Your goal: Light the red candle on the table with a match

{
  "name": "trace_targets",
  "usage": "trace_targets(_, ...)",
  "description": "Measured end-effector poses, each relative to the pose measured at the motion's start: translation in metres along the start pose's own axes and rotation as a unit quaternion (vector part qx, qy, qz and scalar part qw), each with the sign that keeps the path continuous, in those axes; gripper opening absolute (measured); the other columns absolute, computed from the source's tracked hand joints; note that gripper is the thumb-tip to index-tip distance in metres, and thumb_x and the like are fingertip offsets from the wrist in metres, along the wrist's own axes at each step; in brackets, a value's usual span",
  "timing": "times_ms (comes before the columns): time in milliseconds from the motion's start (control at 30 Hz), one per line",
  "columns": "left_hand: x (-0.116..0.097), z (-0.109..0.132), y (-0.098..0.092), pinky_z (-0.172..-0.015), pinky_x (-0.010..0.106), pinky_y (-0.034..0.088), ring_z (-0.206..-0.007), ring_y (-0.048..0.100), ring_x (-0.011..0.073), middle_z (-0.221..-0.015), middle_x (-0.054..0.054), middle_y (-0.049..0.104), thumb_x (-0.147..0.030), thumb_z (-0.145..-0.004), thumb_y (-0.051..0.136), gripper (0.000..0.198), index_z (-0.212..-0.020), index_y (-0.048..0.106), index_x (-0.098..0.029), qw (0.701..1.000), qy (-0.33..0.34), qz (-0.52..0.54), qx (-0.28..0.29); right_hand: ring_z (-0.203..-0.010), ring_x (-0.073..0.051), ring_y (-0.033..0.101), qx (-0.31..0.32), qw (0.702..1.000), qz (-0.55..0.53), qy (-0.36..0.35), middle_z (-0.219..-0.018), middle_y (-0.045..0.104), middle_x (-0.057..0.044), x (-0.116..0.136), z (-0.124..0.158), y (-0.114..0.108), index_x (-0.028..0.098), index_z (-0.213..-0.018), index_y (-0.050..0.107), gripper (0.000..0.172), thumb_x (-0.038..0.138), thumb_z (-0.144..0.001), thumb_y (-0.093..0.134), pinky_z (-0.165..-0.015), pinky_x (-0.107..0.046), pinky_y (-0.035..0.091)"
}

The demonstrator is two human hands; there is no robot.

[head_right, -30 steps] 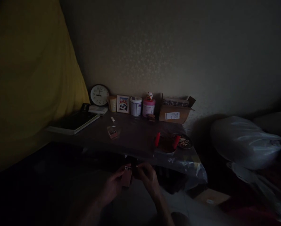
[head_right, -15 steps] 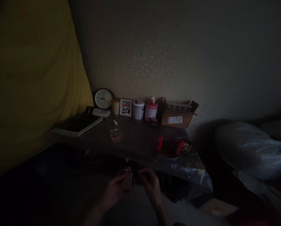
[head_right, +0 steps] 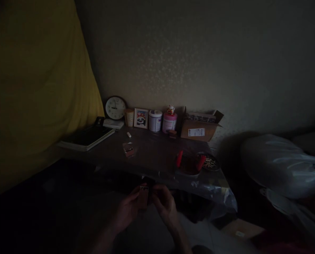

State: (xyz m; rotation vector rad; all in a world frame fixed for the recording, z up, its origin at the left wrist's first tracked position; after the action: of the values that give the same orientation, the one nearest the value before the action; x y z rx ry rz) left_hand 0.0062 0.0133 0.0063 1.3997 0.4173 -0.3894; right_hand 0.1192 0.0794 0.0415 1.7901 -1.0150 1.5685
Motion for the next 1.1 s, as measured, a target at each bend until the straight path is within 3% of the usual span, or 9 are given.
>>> trace_targets(167,-0.001,0.001,-0.001,-0.072,0.033,0.045,-0.093,0.060,0.0206,-0.107,0.006,0.065,-0.020,-0.085,0.048,0.032,-0.116,0.055,-0.023,1.000,-0.002,-0.006,-0.014,-0.100,-0.020,0.057,0.075,0.991,0.073,-0.078,-0.110,0.057,-0.005,0.014,0.005,0.012,0.025,-0.116,0.048,0.042,0.028,-0.077,0.064,-0.085,-0.032,0.049)
trace_targets(300,-0.001,0.000,-0.001,-0.071,0.031,0.044,-0.093,0.060,0.0200,-0.107,0.006,0.065,-0.020,-0.085,0.048,0.032,-0.116,0.056,-0.022,1.000,0.006,0.003,0.007,-0.102,-0.020,0.055,0.094,0.986,0.108,-0.084,-0.117,0.052,-0.005,0.016,0.007,0.017,0.027,-0.124,0.043,0.055,0.024,-0.074,0.066,-0.085,-0.031,0.049)
trace_targets(633,0.002,-0.001,0.000,-0.071,0.028,0.045,-0.093,0.062,0.0198,-0.100,0.008,0.069,-0.020,-0.084,0.048,0.028,-0.110,0.060,-0.019,1.000,0.001,0.016,0.016,-0.106,-0.022,0.054,0.122,0.979,0.120,-0.111,-0.122,0.049,-0.006,0.022,0.009,0.022,0.031,-0.127,0.044,0.057,0.024,-0.075,0.067,-0.083,-0.032,0.051)
trace_targets(833,0.002,0.000,0.004,-0.079,0.028,0.044,-0.098,0.060,0.0184,-0.100,0.007,0.069,-0.019,-0.084,0.049,0.026,-0.106,0.063,-0.018,0.999,0.002,0.027,0.025,-0.102,-0.021,0.055,0.123,0.979,0.124,-0.102,-0.119,0.051,-0.006,0.022,0.009,0.023,0.030,-0.126,0.045,0.054,0.025,-0.076,0.065,-0.081,-0.031,0.051)
trace_targets(1100,0.002,-0.001,0.002,-0.078,0.030,0.045,-0.091,0.062,0.0194,-0.097,0.007,0.069,-0.017,-0.084,0.048,0.026,-0.104,0.064,-0.018,0.999,0.003,0.033,0.023,-0.100,-0.021,0.055,0.111,0.977,0.138,-0.118,-0.117,0.053,-0.006,0.025,0.010,0.022,0.029,-0.124,0.047,0.051,0.028,-0.076,0.065,-0.079,-0.029,0.051)
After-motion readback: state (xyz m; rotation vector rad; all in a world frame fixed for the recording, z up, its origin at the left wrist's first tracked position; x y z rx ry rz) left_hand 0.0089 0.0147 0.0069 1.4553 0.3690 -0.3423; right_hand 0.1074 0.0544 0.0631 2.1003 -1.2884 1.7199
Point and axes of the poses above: each hand's wrist, its own z-axis away from the middle knuckle, its own y-axis out of the palm, x = y × z, the point moved 6 cm from there along -z, towards the middle knuckle
